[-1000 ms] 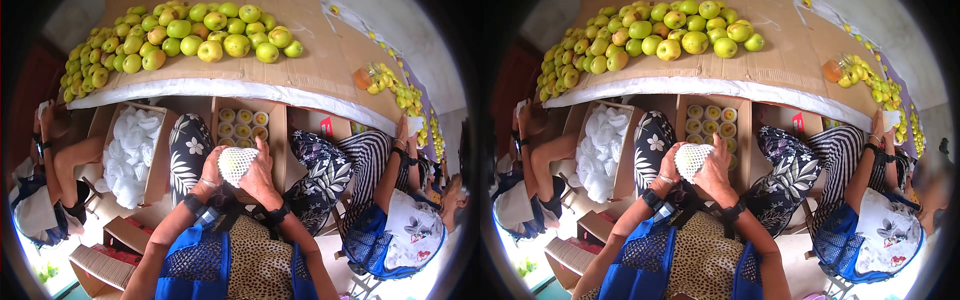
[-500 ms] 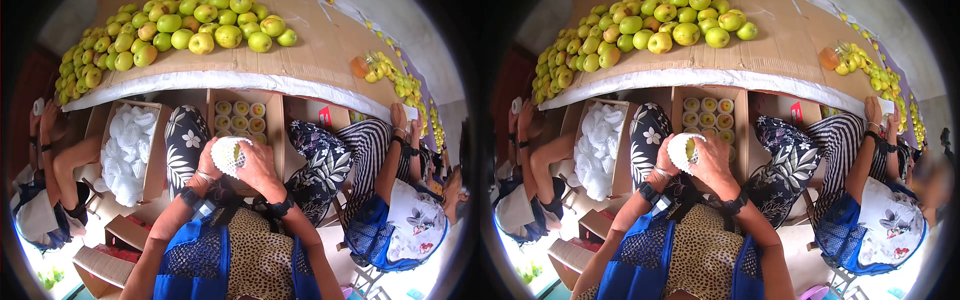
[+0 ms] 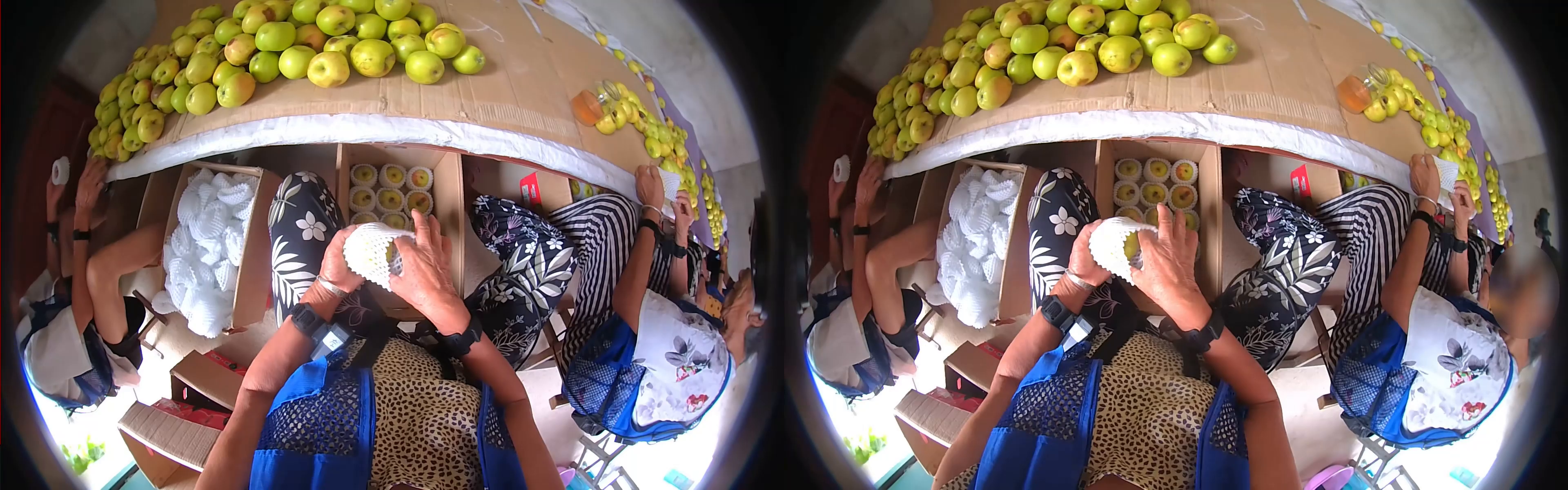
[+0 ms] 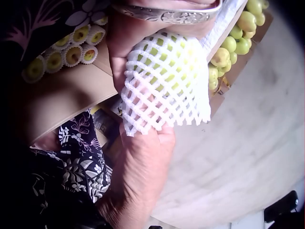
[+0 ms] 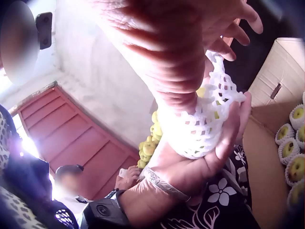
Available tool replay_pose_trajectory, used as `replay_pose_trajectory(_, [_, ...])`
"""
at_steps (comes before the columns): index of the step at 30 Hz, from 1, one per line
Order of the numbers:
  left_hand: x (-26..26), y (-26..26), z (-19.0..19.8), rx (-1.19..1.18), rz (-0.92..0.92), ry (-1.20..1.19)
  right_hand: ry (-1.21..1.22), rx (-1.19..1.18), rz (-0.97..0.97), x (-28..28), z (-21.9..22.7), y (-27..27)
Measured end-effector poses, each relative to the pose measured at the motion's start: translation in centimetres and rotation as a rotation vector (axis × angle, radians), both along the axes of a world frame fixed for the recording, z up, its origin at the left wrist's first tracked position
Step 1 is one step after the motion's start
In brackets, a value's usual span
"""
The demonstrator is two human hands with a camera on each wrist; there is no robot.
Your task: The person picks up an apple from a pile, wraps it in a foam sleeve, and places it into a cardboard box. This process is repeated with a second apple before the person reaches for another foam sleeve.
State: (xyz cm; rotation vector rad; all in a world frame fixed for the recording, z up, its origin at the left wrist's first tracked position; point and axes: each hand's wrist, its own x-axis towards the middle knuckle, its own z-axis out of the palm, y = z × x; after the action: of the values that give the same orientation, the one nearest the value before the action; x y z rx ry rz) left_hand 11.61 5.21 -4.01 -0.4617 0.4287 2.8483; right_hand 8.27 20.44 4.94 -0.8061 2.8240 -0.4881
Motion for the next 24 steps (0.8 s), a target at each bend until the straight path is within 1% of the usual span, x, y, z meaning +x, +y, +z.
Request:
replay_pose_trajectory(3, [-0.1,0.1,0.2,0.002,-0.015,-0.009,0.008,-0.027,0.013,0.1,-1.3,0.2])
replay_pose_trajectory(6, [-0.1,0.4,1.1,-0.032,0.003,-0.130,0.011,-0.037,0.028,-0.2,-2.0,0.5])
replay_pose_trajectory(9, [-0.1,0.4,1.2,-0.268,0.050,-0.155,0.009,-0.039,0.021,-0.1,-2.0,0.4])
replay_pose_trajectory(11, [0.1,-0.3,-1.5,-0.499,0.045,-0.005,-0.039,-0.048,0.015,-0.1,-2.4,0.5])
replay_pose_trajectory(12, [0.0,-0.6,-1.6,-0.616,0.043,0.072,-0.086,-0.058,0.017,-0.3,-2.8,0.4])
replay_pose_trajectory(13, [0.1,-0.7,-1.8,-0.931,0.021,0.135,-0.133,-0.070,0.019,-0.4,-3.1,0.3])
replay_pose_trajectory(14, [0.2,-0.8,-1.9,-1.248,-0.003,0.196,-0.130,-0.163,0.007,-0.3,-3.1,0.4])
replay_pose_trajectory(15, [0.3,-0.7,-1.2,-1.562,-0.030,0.255,-0.127,-0.255,-0.005,-0.3,-2.3,0.5])
replay_pose_trajectory(16, [0.3,-0.5,-0.6,-1.277,0.021,0.129,-0.124,-0.345,-0.019,-0.3,-1.8,0.7])
replay_pose_trajectory(19, [-0.2,0.2,1.4,-0.404,0.159,-0.201,-0.155,-0.531,0.039,-0.8,-2.0,1.6])
replay_pose_trajectory(22, [-0.3,0.4,1.0,-0.339,0.167,-0.139,-0.178,-0.693,-0.002,-0.7,-2.7,1.6])
replay_pose_trajectory(24, [-0.2,0.6,0.9,-0.443,0.133,-0.101,-0.203,-0.790,-0.023,-0.7,-3.0,1.4])
